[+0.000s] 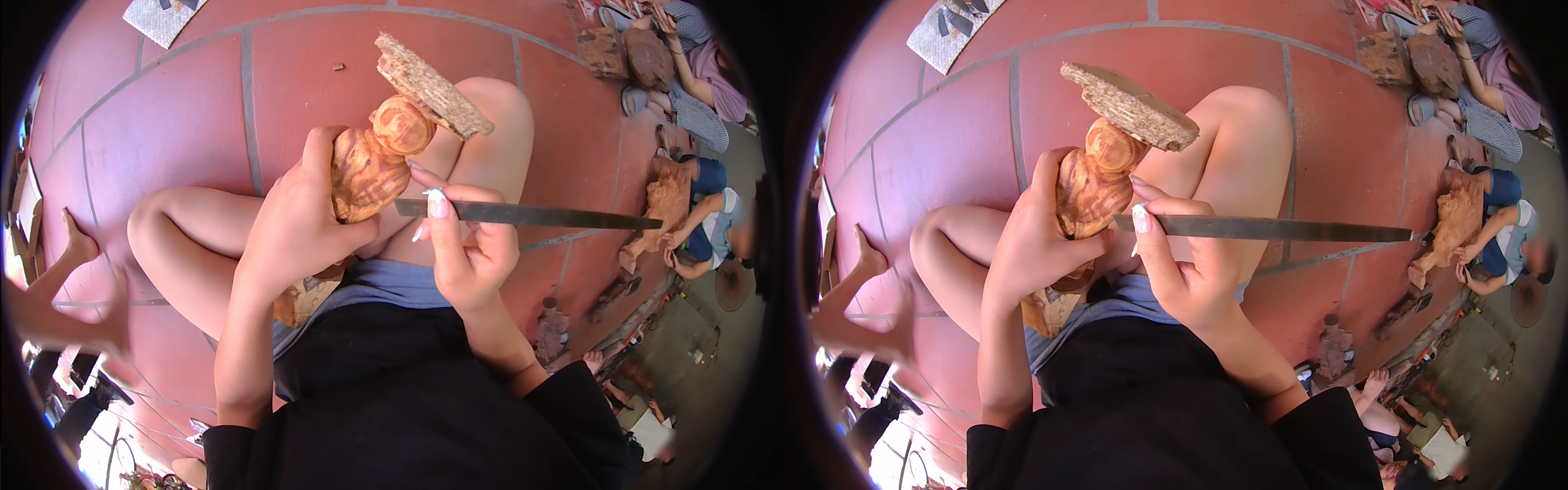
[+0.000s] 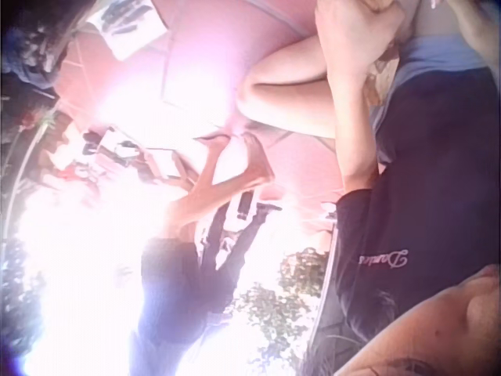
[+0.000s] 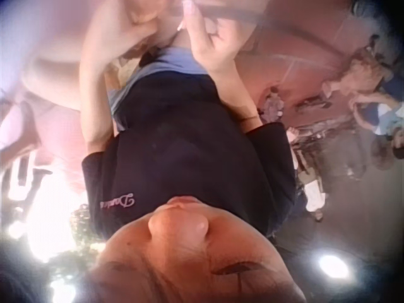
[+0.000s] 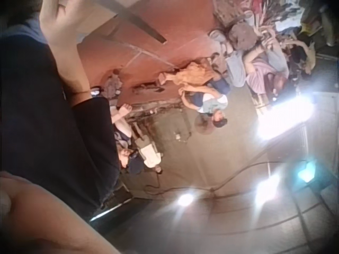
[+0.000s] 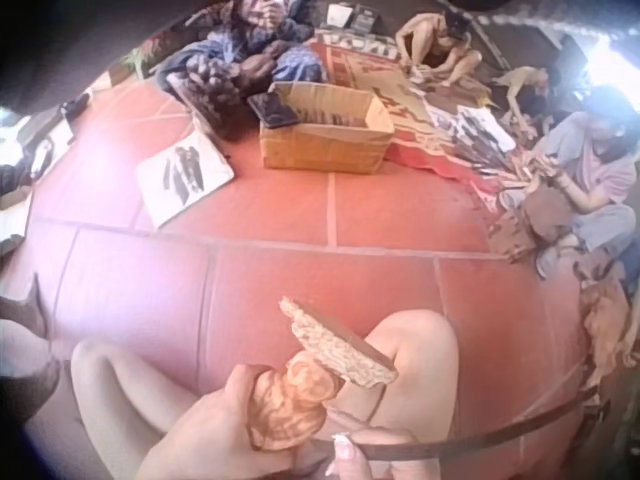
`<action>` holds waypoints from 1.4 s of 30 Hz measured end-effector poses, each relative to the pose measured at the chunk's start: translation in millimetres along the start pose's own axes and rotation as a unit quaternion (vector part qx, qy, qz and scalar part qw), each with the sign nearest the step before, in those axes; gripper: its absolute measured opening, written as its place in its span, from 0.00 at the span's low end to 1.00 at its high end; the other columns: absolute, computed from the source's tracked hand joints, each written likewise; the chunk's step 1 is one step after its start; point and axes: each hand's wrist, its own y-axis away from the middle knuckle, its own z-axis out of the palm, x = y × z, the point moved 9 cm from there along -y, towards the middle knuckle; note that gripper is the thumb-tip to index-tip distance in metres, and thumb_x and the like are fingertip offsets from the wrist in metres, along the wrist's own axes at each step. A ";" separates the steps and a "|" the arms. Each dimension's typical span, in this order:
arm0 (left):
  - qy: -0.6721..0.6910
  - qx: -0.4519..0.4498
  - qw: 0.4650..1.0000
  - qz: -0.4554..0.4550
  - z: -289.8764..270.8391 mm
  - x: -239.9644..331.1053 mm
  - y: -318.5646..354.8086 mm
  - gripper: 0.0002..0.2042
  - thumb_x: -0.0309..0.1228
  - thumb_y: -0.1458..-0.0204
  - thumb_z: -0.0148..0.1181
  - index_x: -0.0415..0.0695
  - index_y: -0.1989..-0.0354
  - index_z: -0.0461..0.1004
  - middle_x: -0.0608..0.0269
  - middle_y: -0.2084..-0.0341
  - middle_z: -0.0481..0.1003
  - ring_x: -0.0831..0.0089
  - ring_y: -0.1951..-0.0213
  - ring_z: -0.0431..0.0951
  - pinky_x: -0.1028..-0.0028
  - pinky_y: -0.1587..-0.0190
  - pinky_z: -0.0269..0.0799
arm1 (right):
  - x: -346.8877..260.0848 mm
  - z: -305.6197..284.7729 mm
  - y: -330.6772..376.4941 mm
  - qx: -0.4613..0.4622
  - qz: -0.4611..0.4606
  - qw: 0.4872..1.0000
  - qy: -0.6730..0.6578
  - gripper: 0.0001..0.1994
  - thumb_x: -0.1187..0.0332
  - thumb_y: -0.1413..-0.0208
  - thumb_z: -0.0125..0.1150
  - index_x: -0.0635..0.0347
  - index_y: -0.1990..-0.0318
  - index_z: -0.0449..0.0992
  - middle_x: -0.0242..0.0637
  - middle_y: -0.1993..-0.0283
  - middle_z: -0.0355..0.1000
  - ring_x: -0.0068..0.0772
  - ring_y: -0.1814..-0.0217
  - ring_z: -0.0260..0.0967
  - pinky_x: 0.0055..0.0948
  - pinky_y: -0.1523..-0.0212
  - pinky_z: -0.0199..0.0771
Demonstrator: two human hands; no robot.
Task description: The person carves a wooden figurine using a metal file, shaping the head and body while seated on the floor. The person rotates the piece to work on different sides and continues refining the surface.
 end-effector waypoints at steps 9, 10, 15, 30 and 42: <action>-0.088 0.013 0.996 -0.013 12.4 5.1 2.1 0.35 0.27 0.65 0.67 0.39 0.45 0.58 0.42 0.62 0.75 0.46 0.57 0.77 0.60 0.58 0.72 | 7.9 -6.7 3.4 0.012 -0.053 0.996 0.066 0.04 0.81 0.45 0.59 0.70 0.62 0.71 0.48 0.61 0.77 0.18 0.77 0.69 0.19 0.76 0.70; -0.096 0.010 0.995 -0.012 15.2 5.2 1.4 0.35 0.28 0.64 0.67 0.40 0.45 0.57 0.42 0.63 0.75 0.45 0.58 0.76 0.60 0.59 0.72 | 10.8 -10.0 3.7 0.014 -0.046 0.996 0.074 0.04 0.81 0.44 0.59 0.70 0.62 0.71 0.46 0.62 0.77 0.18 0.77 0.69 0.19 0.76 0.70; -0.113 -0.022 0.993 -0.008 27.6 4.6 -5.7 0.35 0.28 0.64 0.66 0.41 0.45 0.57 0.41 0.63 0.75 0.43 0.59 0.76 0.57 0.59 0.72 | 30.6 -31.8 3.8 0.039 0.010 0.999 0.018 0.04 0.79 0.39 0.53 0.70 0.59 0.70 0.41 0.67 0.74 0.17 0.73 0.69 0.17 0.71 0.71; -0.145 -0.040 0.988 -0.038 42.0 0.5 -14.5 0.34 0.30 0.63 0.66 0.40 0.45 0.57 0.39 0.62 0.74 0.42 0.58 0.75 0.56 0.58 0.71 | 49.2 -26.8 10.9 0.009 -0.030 0.999 0.034 0.04 0.78 0.39 0.53 0.70 0.59 0.70 0.38 0.69 0.73 0.17 0.74 0.68 0.18 0.72 0.71; -0.143 -0.059 0.987 -0.035 41.7 -5.8 -17.4 0.32 0.29 0.62 0.64 0.38 0.47 0.57 0.39 0.66 0.74 0.41 0.59 0.74 0.56 0.60 0.69 | 57.9 -33.4 6.9 0.032 0.019 0.999 -0.016 0.05 0.78 0.40 0.54 0.71 0.59 0.71 0.40 0.67 0.73 0.19 0.73 0.70 0.20 0.70 0.73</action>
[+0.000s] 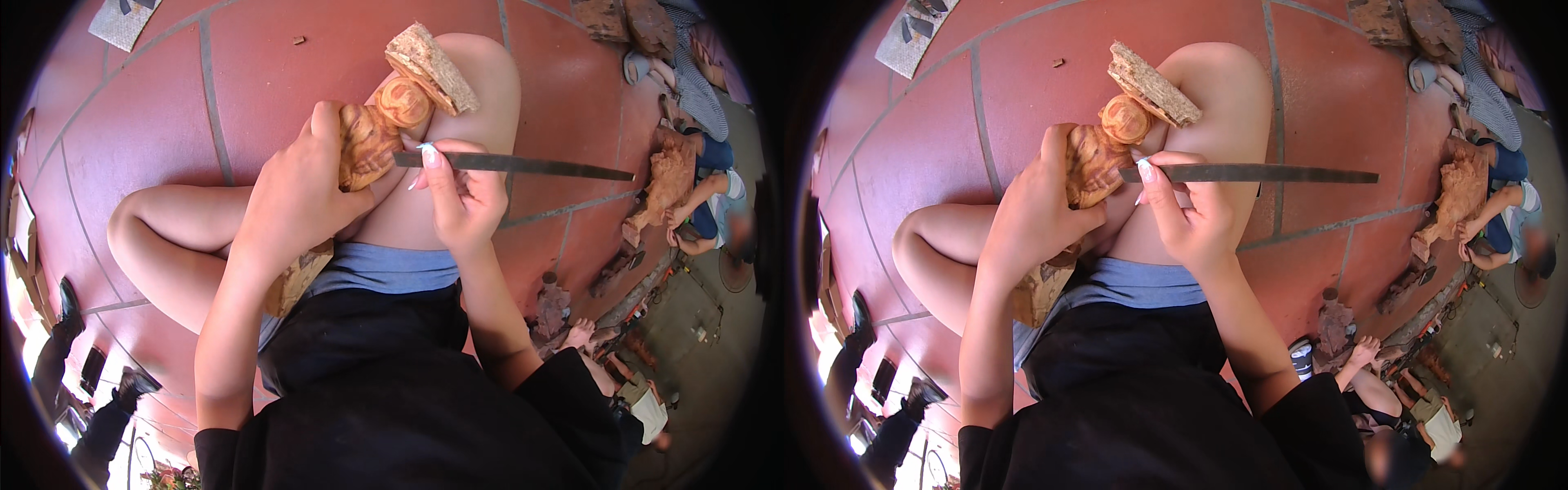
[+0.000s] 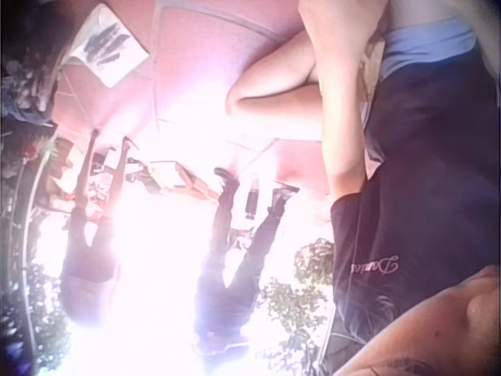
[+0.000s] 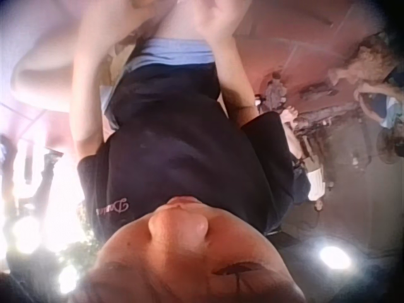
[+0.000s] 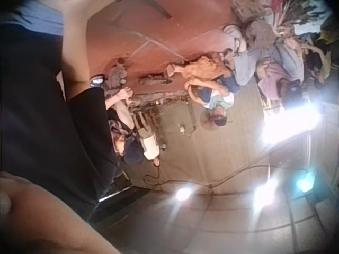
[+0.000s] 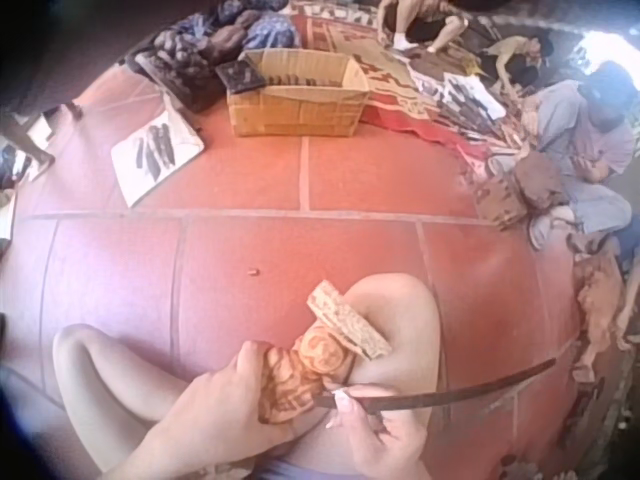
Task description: The person carves a wooden figurine using a metal file, shaping the head and body while seated on the floor. The person rotates the piece to work on different sides and continues refining the surface.
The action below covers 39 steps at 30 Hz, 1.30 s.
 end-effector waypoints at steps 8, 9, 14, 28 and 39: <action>0.018 -0.012 1.000 0.023 -4.1 -3.1 -3.8 0.27 0.32 0.62 0.64 0.34 0.54 0.59 0.36 0.69 0.74 0.41 0.62 0.76 0.56 0.62 0.72 | 2.0 3.8 0.4 0.001 -0.005 1.000 -0.031 0.05 0.80 0.42 0.57 0.71 0.59 0.72 0.39 0.65 0.73 0.21 0.72 0.72 0.19 0.69 0.74; 0.020 -0.009 0.999 0.029 -4.9 -2.7 -4.0 0.28 0.31 0.62 0.64 0.34 0.54 0.59 0.36 0.69 0.74 0.41 0.62 0.76 0.56 0.61 0.71 | 3.2 1.8 0.1 0.013 -0.003 0.999 -0.034 0.05 0.80 0.42 0.57 0.71 0.59 0.73 0.39 0.65 0.73 0.20 0.72 0.72 0.19 0.69 0.74; 0.047 -0.026 0.998 0.031 -3.1 -7.0 -7.8 0.30 0.30 0.63 0.65 0.32 0.51 0.59 0.36 0.68 0.74 0.42 0.60 0.76 0.58 0.59 0.71 | 0.7 8.9 -1.0 -0.006 0.003 0.999 -0.036 0.05 0.80 0.43 0.58 0.72 0.60 0.73 0.38 0.65 0.73 0.20 0.71 0.72 0.19 0.69 0.74; 0.273 0.272 0.922 0.049 -148.9 13.9 26.0 0.33 0.29 0.66 0.76 0.36 0.51 0.62 0.57 0.62 0.74 0.69 0.60 0.76 0.71 0.55 0.73 | -84.8 9.1 -50.7 0.071 -0.003 0.980 -0.186 0.05 0.76 0.40 0.53 0.68 0.61 0.72 0.37 0.76 0.70 0.25 0.78 0.68 0.30 0.68 0.76; 0.661 0.416 0.623 0.047 -125.3 -36.4 94.9 0.18 0.34 0.42 0.59 0.40 0.48 0.65 0.62 0.55 0.70 0.75 0.51 0.71 0.72 0.48 0.68 | -117.8 115.6 -40.4 0.045 0.022 0.956 -0.289 0.07 0.71 0.37 0.50 0.66 0.59 0.71 0.36 0.75 0.70 0.28 0.69 0.73 0.30 0.59 0.78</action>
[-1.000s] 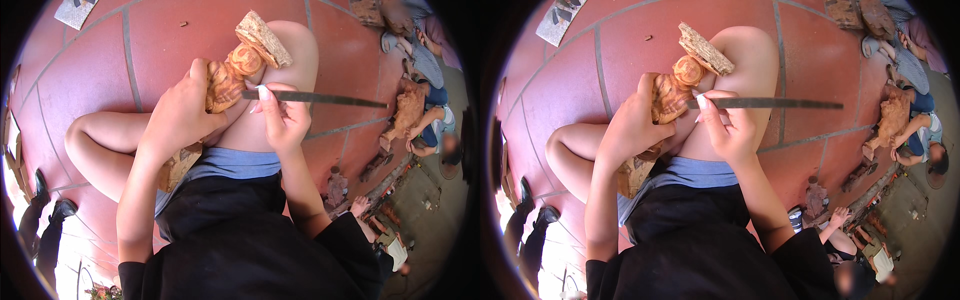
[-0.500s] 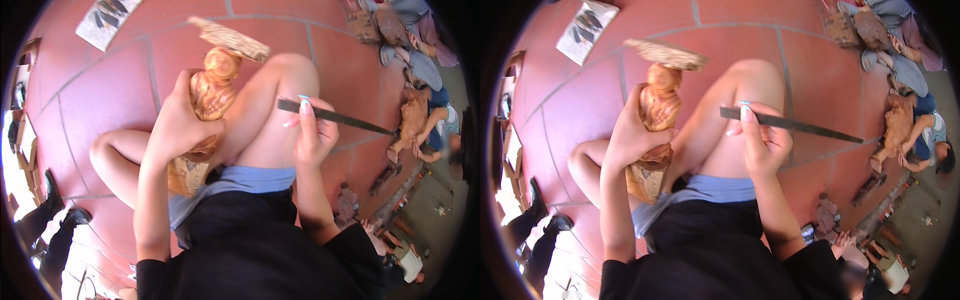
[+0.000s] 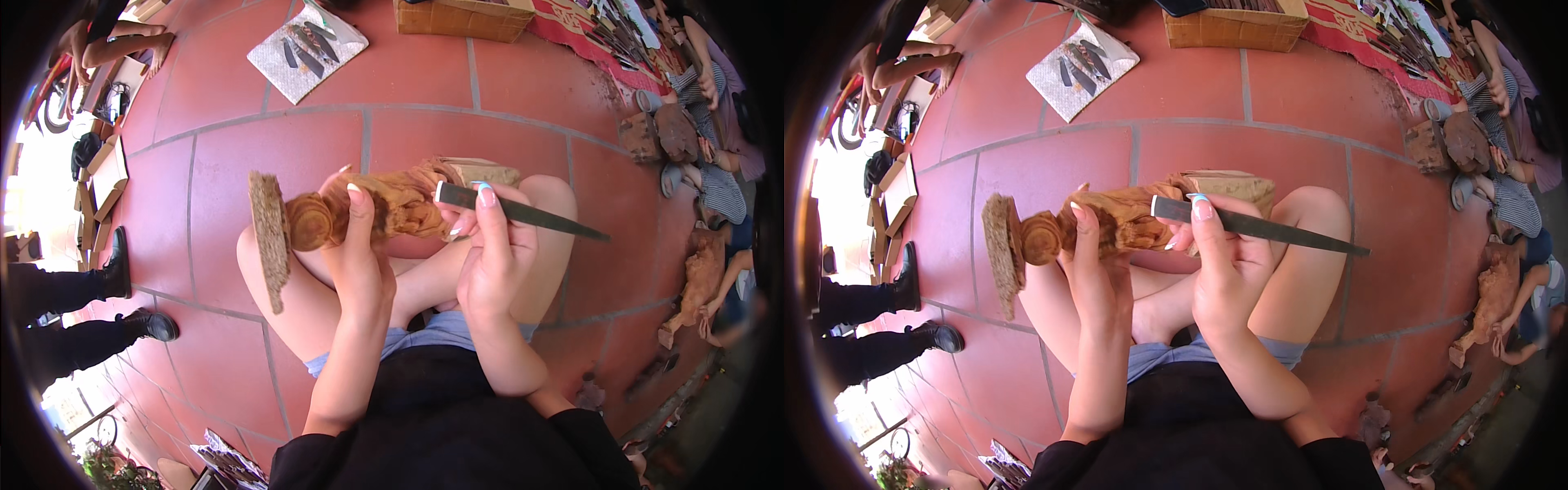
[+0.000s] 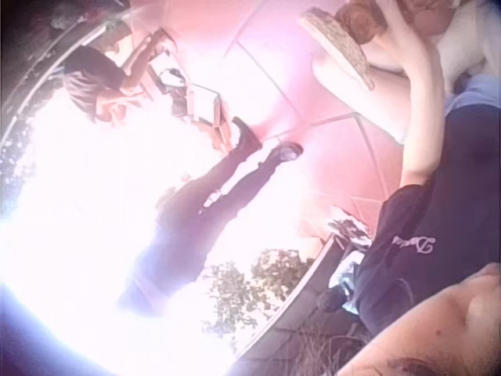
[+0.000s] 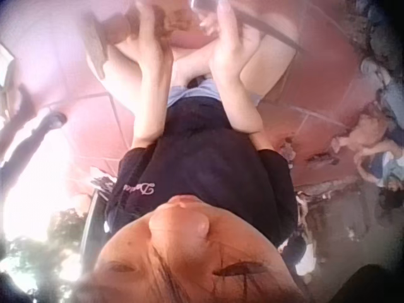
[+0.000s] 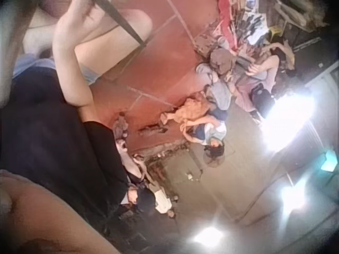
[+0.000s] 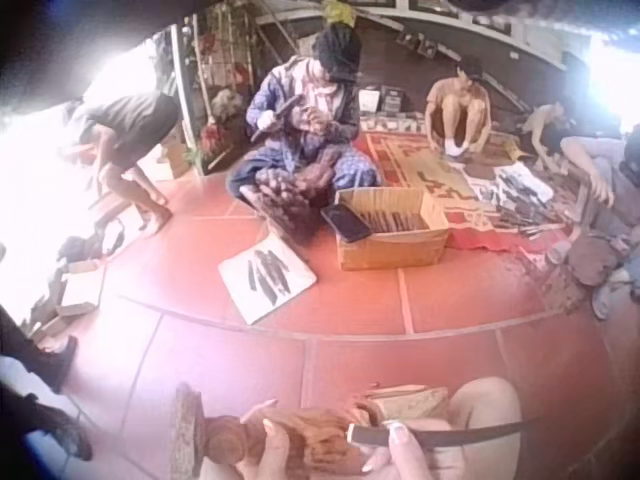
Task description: The person carves a wooden figurine using a metal file, shaping the head and body while seated on the floor. The person rotates the piece to work on different sides and continues refining the surface.
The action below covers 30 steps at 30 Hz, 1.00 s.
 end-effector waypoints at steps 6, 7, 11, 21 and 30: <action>0.058 0.023 0.995 -0.076 -45.4 -59.9 39.9 0.19 0.42 0.38 0.52 0.44 0.46 0.57 0.55 0.48 0.66 0.67 0.44 0.67 0.66 0.43 0.66 | 23.3 6.3 21.9 -0.079 0.033 0.995 -0.043 0.05 0.78 0.39 0.53 0.66 0.57 0.67 0.36 0.71 0.70 0.18 0.73 0.68 0.21 0.69 0.74; 0.050 0.018 0.997 -0.064 -47.9 -60.9 45.9 0.21 0.42 0.39 0.53 0.44 0.46 0.56 0.54 0.47 0.66 0.66 0.44 0.67 0.65 0.42 0.66 | 25.8 5.8 24.5 -0.089 0.037 0.995 -0.029 0.05 0.78 0.39 0.53 0.66 0.57 0.67 0.36 0.71 0.70 0.18 0.74 0.68 0.20 0.71 0.72; -0.033 -0.054 0.998 -0.020 -49.6 -50.5 61.1 0.32 0.45 0.47 0.63 0.43 0.42 0.53 0.53 0.47 0.65 0.64 0.43 0.66 0.64 0.40 0.62 | 35.8 5.6 33.7 -0.109 0.053 0.993 0.007 0.05 0.79 0.40 0.53 0.66 0.59 0.65 0.35 0.70 0.70 0.15 0.75 0.66 0.15 0.76 0.66; -0.192 -0.123 0.974 -0.003 -62.1 -67.1 72.8 0.43 0.44 0.60 0.74 0.40 0.40 0.53 0.54 0.47 0.59 0.65 0.44 0.65 0.65 0.42 0.63 | 60.3 -4.4 41.4 -0.201 0.174 0.963 0.047 0.04 0.77 0.39 0.52 0.64 0.60 0.63 0.34 0.68 0.70 0.11 0.73 0.65 0.13 0.76 0.64; -0.254 -0.108 0.960 0.040 -87.3 -78.2 76.2 0.46 0.53 0.64 0.72 0.42 0.42 0.53 0.55 0.47 0.60 0.65 0.45 0.66 0.66 0.43 0.64 | 85.3 -23.4 54.6 -0.203 0.174 0.963 0.024 0.04 0.76 0.39 0.54 0.63 0.60 0.65 0.30 0.69 0.69 0.08 0.74 0.61 0.11 0.75 0.61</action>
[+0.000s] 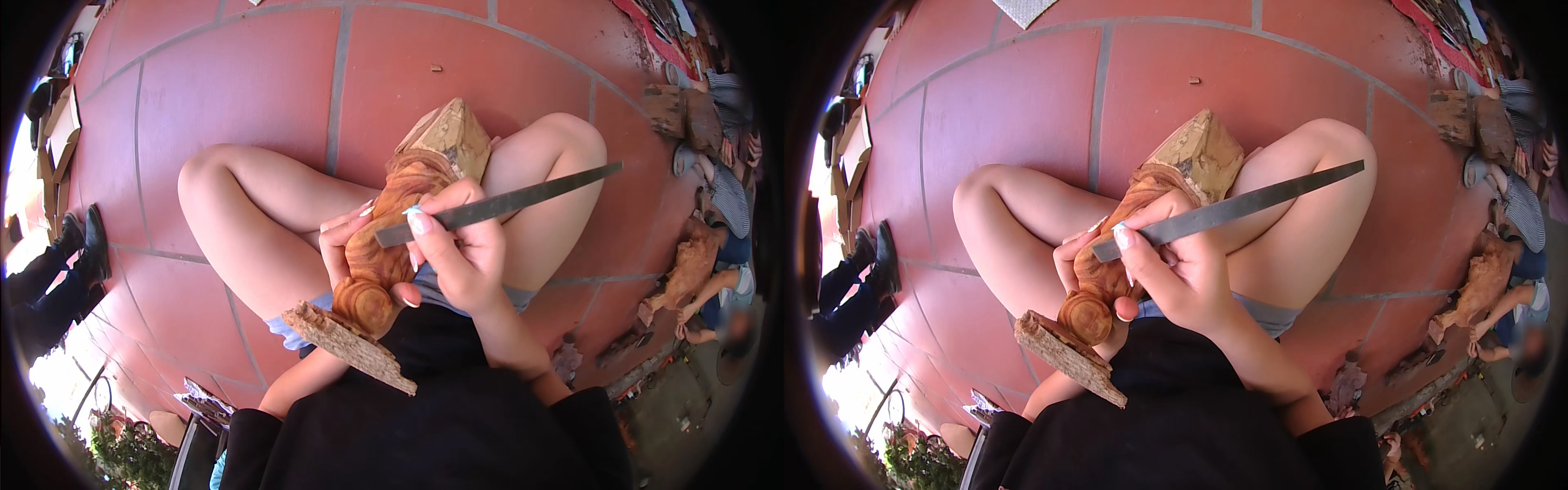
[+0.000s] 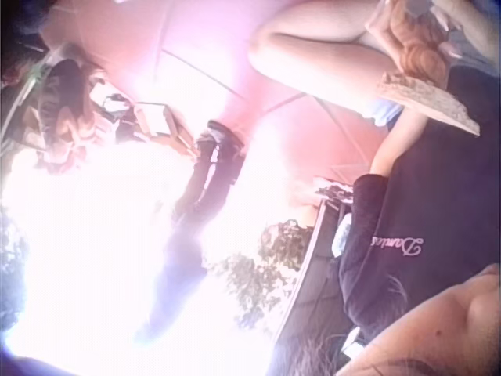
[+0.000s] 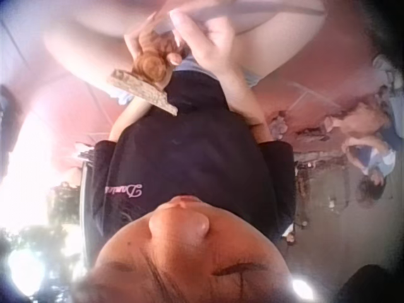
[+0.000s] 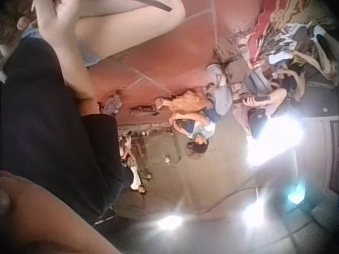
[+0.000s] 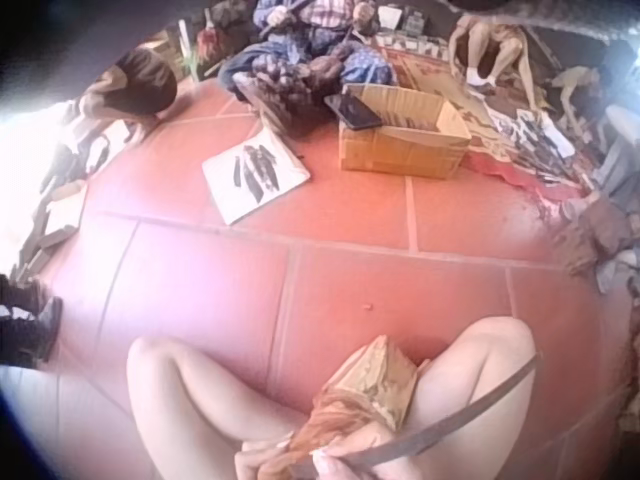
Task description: The person carves a wooden figurine using a metal file, shaping the head and body while seated on the floor. The person rotates the piece to work on different sides and continues refining the surface.
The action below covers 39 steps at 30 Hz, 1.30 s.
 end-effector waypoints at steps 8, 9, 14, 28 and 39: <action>-0.083 -0.066 0.992 0.068 2.2 9.0 -1.4 0.46 0.54 0.62 0.70 0.43 0.40 0.51 0.56 0.46 0.59 0.67 0.45 0.64 0.67 0.43 0.63 | -4.0 -8.2 -4.4 0.011 -0.005 0.997 0.071 0.03 0.77 0.40 0.54 0.63 0.62 0.67 0.28 0.70 0.68 0.08 0.75 0.58 0.13 0.75 0.59; -0.103 -0.059 0.989 0.088 2.6 12.1 -2.9 0.46 0.55 0.64 0.70 0.42 0.41 0.53 0.55 0.46 0.60 0.66 0.45 0.64 0.66 0.43 0.63 | -4.3 -9.1 -3.7 0.011 -0.005 0.998 0.055 0.03 0.77 0.40 0.54 0.63 0.62 0.67 0.29 0.70 0.68 0.08 0.75 0.58 0.13 0.75 0.60; -0.140 -0.101 0.982 0.074 10.2 21.7 -6.9 0.43 0.52 0.59 0.70 0.43 0.42 0.52 0.55 0.45 0.58 0.65 0.42 0.61 0.65 0.40 0.60 | -13.4 3.0 2.9 -0.056 0.019 0.995 0.081 0.03 0.77 0.41 0.55 0.63 0.62 0.68 0.29 0.71 0.68 0.09 0.76 0.60 0.14 0.75 0.61; -0.059 0.004 0.993 0.101 4.4 10.6 -3.3 0.50 0.59 0.74 0.71 0.39 0.44 0.61 0.49 0.48 0.64 0.62 0.47 0.66 0.63 0.43 0.62 | -14.2 -7.8 0.8 -0.015 -0.031 0.993 0.114 0.03 0.77 0.41 0.56 0.63 0.62 0.68 0.27 0.73 0.68 0.09 0.78 0.61 0.14 0.78 0.60; -0.086 0.000 0.993 0.077 -2.9 62.3 -33.7 0.44 0.64 0.62 0.63 0.36 0.48 0.65 0.50 0.51 0.68 0.62 0.47 0.69 0.65 0.43 0.64 | -52.0 -30.2 -4.3 0.074 -0.075 0.994 -0.012 0.02 0.79 0.40 0.51 0.65 0.61 0.65 0.32 0.74 0.67 0.16 0.75 0.65 0.19 0.74 0.68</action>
